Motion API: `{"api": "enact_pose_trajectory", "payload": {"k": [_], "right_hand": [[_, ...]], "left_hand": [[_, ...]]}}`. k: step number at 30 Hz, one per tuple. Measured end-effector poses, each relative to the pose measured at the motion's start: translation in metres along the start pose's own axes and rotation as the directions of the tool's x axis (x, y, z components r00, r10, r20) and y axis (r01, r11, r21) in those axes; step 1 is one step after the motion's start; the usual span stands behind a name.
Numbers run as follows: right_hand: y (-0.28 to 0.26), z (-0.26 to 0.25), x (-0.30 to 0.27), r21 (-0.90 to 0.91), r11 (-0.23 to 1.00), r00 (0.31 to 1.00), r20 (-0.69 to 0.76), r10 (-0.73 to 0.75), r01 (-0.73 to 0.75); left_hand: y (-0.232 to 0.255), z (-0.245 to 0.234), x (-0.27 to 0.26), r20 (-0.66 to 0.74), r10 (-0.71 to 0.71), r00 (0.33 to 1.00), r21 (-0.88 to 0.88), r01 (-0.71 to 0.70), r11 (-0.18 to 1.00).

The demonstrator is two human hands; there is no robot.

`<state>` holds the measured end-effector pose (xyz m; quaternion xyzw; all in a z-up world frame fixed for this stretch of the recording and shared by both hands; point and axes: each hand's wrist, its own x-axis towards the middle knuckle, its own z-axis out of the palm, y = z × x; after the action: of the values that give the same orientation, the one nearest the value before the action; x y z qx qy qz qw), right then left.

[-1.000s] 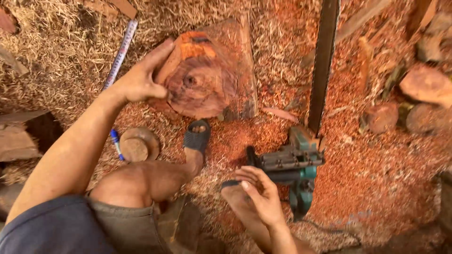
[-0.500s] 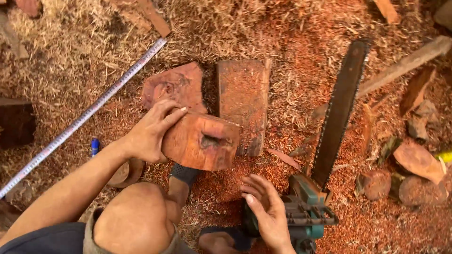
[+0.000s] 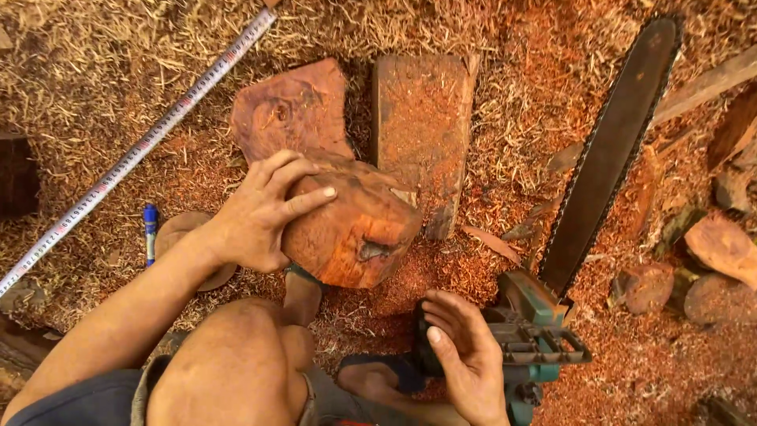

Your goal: Measuring a piece of wood with a tape and then cutting a segment of a wooden block using a handheld power saw.

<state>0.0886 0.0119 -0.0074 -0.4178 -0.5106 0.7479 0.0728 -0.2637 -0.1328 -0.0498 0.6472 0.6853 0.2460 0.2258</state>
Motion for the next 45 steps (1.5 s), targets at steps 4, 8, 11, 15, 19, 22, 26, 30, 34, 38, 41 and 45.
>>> {"api": "enact_pose_trajectory", "payload": {"k": [4,8,11,15,19,22,26,30,34,38,41,45], "right_hand": [[0.002,0.009,-0.001,-0.073,0.990,0.993,-0.010,0.118,-0.119],[0.027,0.015,0.000,-0.047,0.997,0.998,-0.005,0.064,-0.064],[0.030,0.023,0.003,-0.022,0.997,0.997,-0.016,0.072,-0.072],[0.023,0.030,0.001,-0.064,0.996,0.998,0.009,0.067,-0.066],[0.019,0.030,0.000,-0.103,0.994,0.999,0.024,0.039,-0.036],[0.022,0.029,-0.002,-0.111,0.993,0.999,0.009,0.041,-0.039],[0.028,0.026,-0.004,-0.142,0.989,0.999,-0.005,0.049,-0.049],[0.028,0.026,0.000,-0.129,0.990,0.998,0.010,0.061,-0.060],[0.026,0.027,0.003,-0.100,0.988,0.992,0.027,0.123,-0.120],[0.028,0.026,0.001,-0.082,0.994,0.996,0.035,0.081,-0.078],[0.026,0.026,-0.002,-0.099,0.991,0.996,0.024,0.091,-0.089],[0.027,0.027,-0.003,-0.098,0.993,0.998,0.014,0.067,-0.065]], "left_hand": [[-0.001,0.001,-0.003,-0.021,-0.071,0.997,-0.019,0.070,0.997],[-0.008,-0.004,-0.002,-0.069,-0.074,0.995,-0.092,0.068,0.993],[-0.013,-0.010,0.008,-0.067,-0.144,0.987,-0.180,0.130,0.975],[-0.023,-0.023,0.033,-0.024,-0.224,0.974,-0.104,0.221,0.970],[-0.051,-0.029,0.053,0.030,-0.295,0.955,-0.288,0.291,0.912],[-0.057,-0.037,0.071,0.080,-0.313,0.946,-0.580,0.299,0.758],[-0.067,-0.033,0.076,0.172,-0.533,0.828,-0.697,0.485,0.528],[-0.064,-0.030,0.073,0.165,-0.574,0.802,-0.715,0.498,0.491],[-0.044,-0.028,0.070,0.132,-0.625,0.769,-0.624,0.554,0.550],[-0.040,-0.016,0.057,0.128,-0.602,0.788,-0.678,0.513,0.527],[-0.041,-0.007,0.044,0.099,-0.586,0.804,-0.699,0.476,0.534],[-0.034,-0.004,0.043,0.054,-0.622,0.781,-0.667,0.492,0.560]]}}
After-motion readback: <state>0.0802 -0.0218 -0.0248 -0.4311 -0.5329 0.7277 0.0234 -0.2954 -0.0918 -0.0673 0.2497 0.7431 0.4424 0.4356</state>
